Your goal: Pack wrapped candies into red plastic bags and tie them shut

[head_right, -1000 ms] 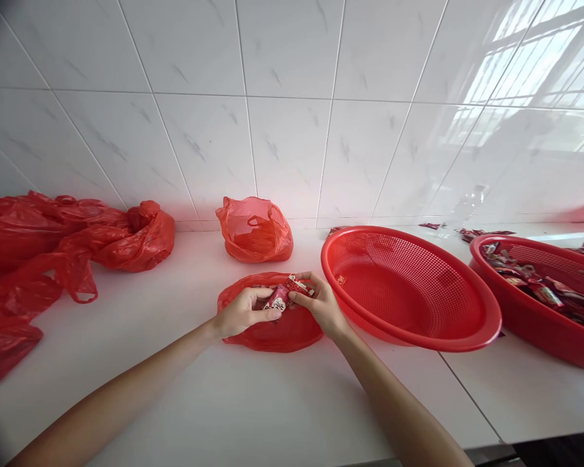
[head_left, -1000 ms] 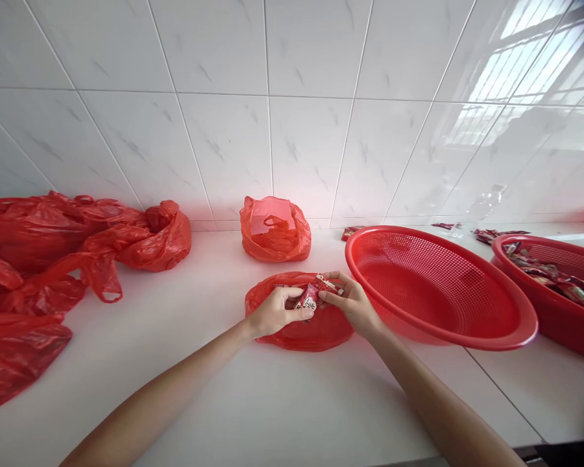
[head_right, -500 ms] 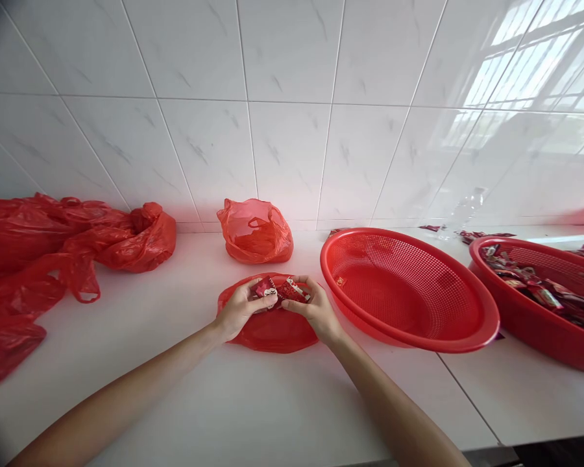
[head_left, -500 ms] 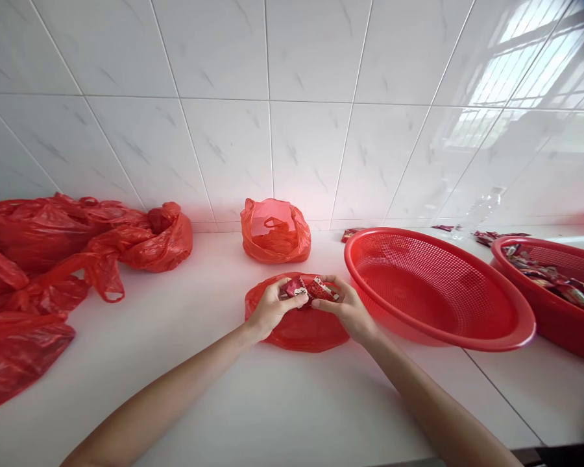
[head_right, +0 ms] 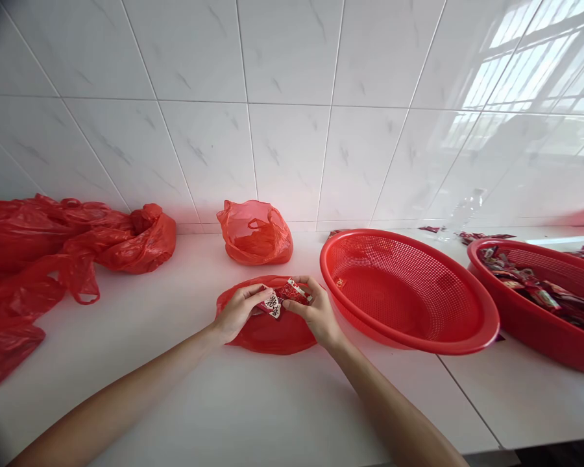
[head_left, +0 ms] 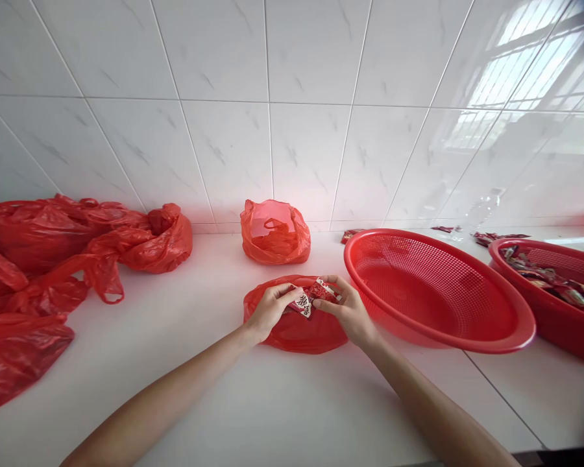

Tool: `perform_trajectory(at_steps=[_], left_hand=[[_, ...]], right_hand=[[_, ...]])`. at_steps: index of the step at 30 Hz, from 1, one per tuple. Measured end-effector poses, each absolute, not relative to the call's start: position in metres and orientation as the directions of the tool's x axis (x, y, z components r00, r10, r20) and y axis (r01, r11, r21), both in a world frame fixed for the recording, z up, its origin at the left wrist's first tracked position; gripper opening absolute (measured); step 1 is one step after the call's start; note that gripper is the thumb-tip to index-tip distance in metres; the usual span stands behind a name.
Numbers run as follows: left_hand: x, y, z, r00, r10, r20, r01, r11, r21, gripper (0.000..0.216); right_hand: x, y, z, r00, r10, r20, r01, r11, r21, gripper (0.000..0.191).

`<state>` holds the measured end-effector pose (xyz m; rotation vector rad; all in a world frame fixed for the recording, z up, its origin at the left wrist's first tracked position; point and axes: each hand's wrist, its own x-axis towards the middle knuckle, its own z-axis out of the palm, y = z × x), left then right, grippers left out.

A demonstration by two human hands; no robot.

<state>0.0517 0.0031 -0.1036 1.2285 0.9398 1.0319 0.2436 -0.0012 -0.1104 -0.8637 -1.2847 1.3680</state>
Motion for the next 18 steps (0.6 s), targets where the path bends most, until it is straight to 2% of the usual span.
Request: perform_trajectory(at_steps=[7,13,18], left_hand=[[0.0494,0.0034,-0.1029,0.291,0.957,-0.011,-0.133,0.052,0.990,0.027],[0.0488,0.0036,-0.1034,0.279,0.959,-0.043,-0.149,0.087,0.985,0.026],[0.0501,0.0034,-0.1030,0.278,0.961,-0.013,-0.121,0.048,0.991,0.024]], right_hand=[[0.2436,-0.0023,-0.1075,-0.221,0.962,0.160,-0.209,0.113,-0.971,0.048],[0.2421,-0.0029,-0.1074,-0.224,0.964,0.142,-0.228,0.090,-0.970,0.044],[0.2413,-0.0013,-0.1089,-0.205,0.972,0.112,-0.250,0.059,-0.966,0.041]])
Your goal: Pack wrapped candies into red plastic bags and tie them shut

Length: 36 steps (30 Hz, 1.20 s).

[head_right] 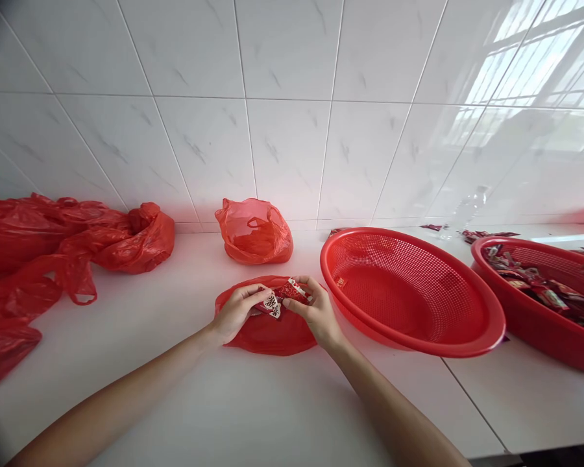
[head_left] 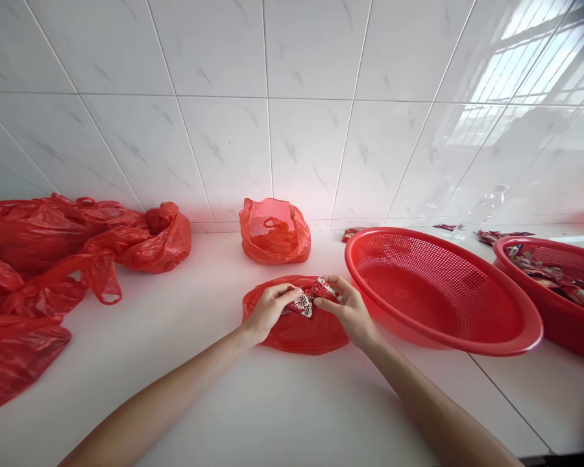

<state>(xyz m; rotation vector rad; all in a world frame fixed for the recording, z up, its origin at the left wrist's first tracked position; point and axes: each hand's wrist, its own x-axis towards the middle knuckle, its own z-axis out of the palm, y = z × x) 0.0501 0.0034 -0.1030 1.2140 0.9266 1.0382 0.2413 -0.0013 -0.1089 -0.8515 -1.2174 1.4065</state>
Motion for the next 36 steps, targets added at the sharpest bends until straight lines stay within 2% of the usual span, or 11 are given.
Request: perform_trajectory(at_steps=[8,15,24,36], left_hand=[[0.051,0.004,-0.101,0.282,0.958,-0.044,-0.053,0.061,0.997,0.025],[0.051,0.003,-0.103,0.321,0.946,-0.042,-0.009,0.047,0.999,0.024],[0.050,0.004,-0.107,0.320,0.947,-0.022,0.030,0.014,0.999,0.028],[0.051,0.004,-0.110,0.336,0.941,0.025,0.086,-0.057,0.995,0.031]], right_hand=[[0.241,0.004,-0.114,-0.230,0.962,0.145,-0.300,0.071,-0.951,0.030],[0.241,-0.003,-0.104,-0.267,0.951,0.157,-0.349,0.056,-0.935,0.031],[0.243,-0.001,-0.105,-0.267,0.954,0.137,-0.253,0.068,-0.965,0.033],[0.242,-0.005,-0.104,-0.284,0.937,0.204,-0.296,0.117,-0.948,0.025]])
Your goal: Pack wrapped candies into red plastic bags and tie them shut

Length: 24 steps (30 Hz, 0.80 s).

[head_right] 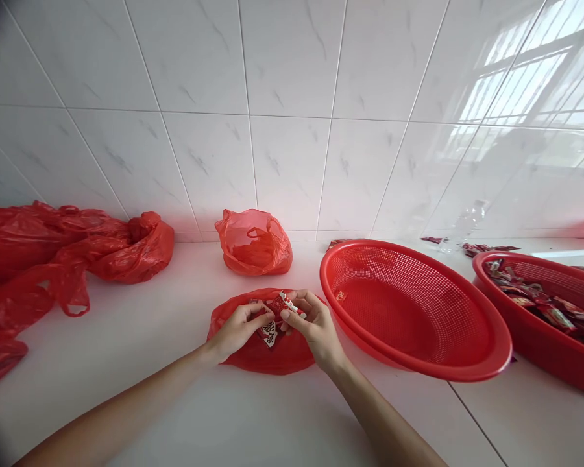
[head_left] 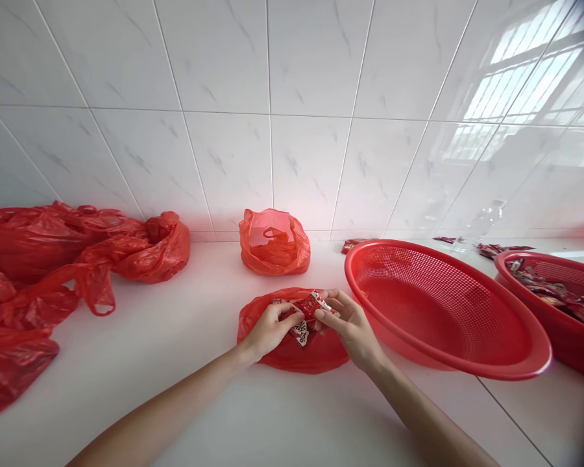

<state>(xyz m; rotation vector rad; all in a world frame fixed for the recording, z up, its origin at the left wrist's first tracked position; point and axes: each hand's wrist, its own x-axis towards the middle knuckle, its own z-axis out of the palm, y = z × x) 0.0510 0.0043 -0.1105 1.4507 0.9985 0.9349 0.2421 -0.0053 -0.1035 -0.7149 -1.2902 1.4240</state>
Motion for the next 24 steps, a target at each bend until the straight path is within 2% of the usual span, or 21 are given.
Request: perform_trajectory(at_steps=[7,11,13,16,18,21,24], left_hand=[[0.048,0.007,-0.121,0.292,0.954,0.065,0.172,-0.119,0.978,0.024],[0.048,0.005,-0.115,0.226,0.963,0.145,0.169,-0.186,0.968,0.023],[0.049,0.002,-0.109,0.220,0.963,0.155,0.134,-0.188,0.973,0.030],[0.049,-0.002,-0.100,0.294,0.948,0.125,0.065,-0.150,0.987,0.041],[0.050,-0.004,-0.096,0.356,0.929,0.103,0.057,-0.131,0.990,0.039],[0.051,-0.007,-0.092,0.388,0.918,0.088,0.063,-0.121,0.991,0.031],[0.051,-0.009,-0.086,0.366,0.923,0.122,0.050,-0.150,0.987,0.028]], right_hand=[[0.240,-0.008,-0.101,-0.237,0.938,0.253,-0.248,0.194,-0.949,0.022],[0.237,-0.010,-0.106,-0.166,0.900,0.403,-0.071,0.397,-0.915,0.013],[0.237,-0.011,-0.109,-0.145,0.868,0.475,0.048,0.486,-0.873,0.012],[0.238,-0.012,-0.111,-0.147,0.821,0.552,0.229,0.571,-0.788,0.017],[0.238,-0.012,-0.112,-0.162,0.802,0.574,0.284,0.595,-0.752,0.019],[0.239,-0.012,-0.111,-0.159,0.799,0.580,0.252,0.601,-0.759,0.024],[0.239,-0.013,-0.109,-0.169,0.828,0.535,0.118,0.556,-0.823,0.040]])
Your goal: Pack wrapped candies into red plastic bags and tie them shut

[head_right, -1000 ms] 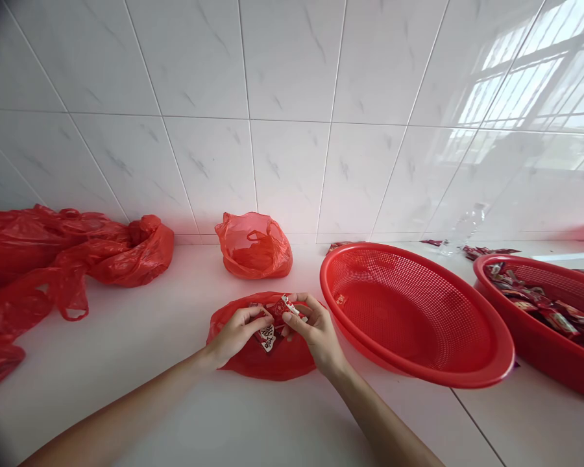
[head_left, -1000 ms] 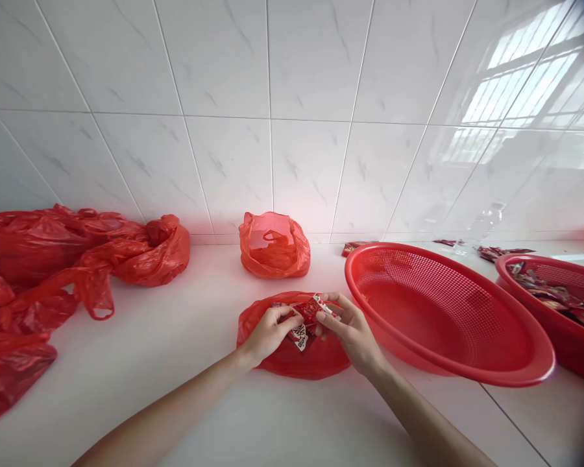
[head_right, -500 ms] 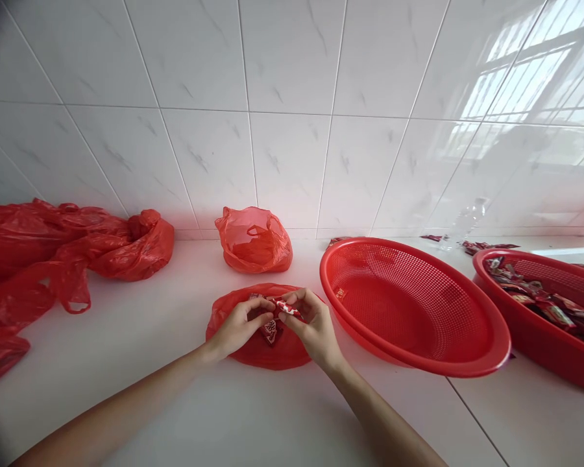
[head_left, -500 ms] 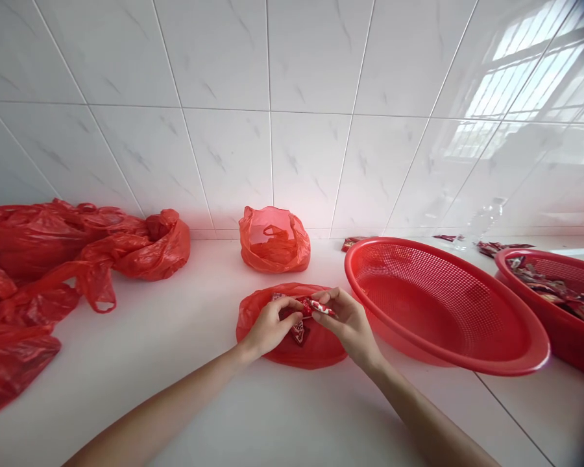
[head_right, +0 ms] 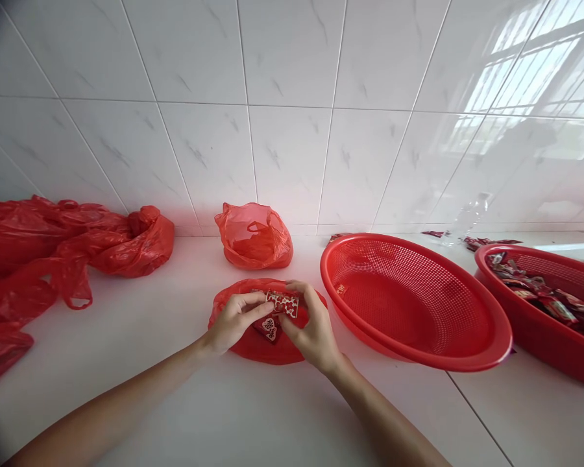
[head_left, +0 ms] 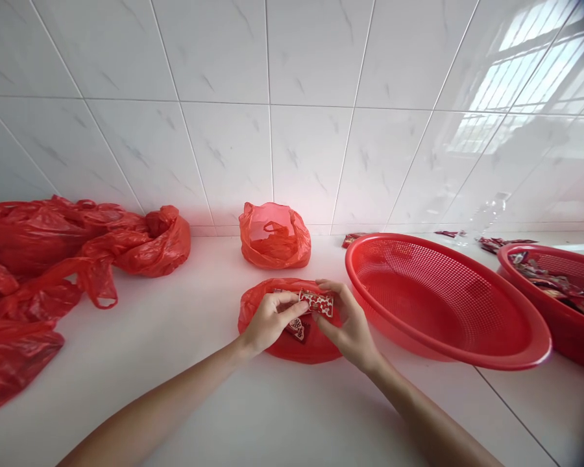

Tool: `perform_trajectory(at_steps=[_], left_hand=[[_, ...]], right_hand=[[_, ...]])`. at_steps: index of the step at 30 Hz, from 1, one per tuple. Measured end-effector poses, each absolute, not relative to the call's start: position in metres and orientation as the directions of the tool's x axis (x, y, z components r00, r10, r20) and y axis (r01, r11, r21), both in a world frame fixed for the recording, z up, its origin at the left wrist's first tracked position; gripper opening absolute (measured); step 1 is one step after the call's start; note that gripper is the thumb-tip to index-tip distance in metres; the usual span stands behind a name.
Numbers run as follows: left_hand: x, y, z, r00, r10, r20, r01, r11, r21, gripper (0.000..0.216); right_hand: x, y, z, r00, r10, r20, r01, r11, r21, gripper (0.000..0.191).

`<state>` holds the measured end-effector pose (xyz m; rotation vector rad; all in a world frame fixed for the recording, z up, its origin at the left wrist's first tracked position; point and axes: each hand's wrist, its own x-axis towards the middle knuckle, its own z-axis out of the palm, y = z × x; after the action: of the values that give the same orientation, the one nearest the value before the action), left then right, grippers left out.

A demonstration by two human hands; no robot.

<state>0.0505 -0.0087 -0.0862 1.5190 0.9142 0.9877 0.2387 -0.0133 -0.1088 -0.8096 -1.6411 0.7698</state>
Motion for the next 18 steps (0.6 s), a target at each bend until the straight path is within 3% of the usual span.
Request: perform_trajectory(at_steps=[2,7,13,18], left_hand=[[0.049,-0.009,-0.081,0.344,0.927,0.149,0.058,-0.180,0.982,0.026],[0.045,-0.008,-0.073,0.290,0.940,0.181,0.110,-0.220,0.969,0.027],[0.044,-0.007,-0.073,0.267,0.947,0.176,0.085,-0.205,0.975,0.031],[0.045,-0.010,-0.071,0.263,0.946,0.191,0.101,-0.224,0.969,0.032]], right_hand=[[0.238,-0.015,-0.105,-0.196,0.859,0.473,0.020,0.486,-0.874,0.045],[0.235,-0.017,-0.096,-0.245,0.912,0.330,-0.142,0.303,-0.942,0.020],[0.236,-0.018,-0.091,-0.336,0.923,0.186,-0.129,0.151,-0.980,0.024],[0.237,-0.018,-0.090,-0.354,0.919,0.175,-0.134,0.135,-0.982,0.026]])
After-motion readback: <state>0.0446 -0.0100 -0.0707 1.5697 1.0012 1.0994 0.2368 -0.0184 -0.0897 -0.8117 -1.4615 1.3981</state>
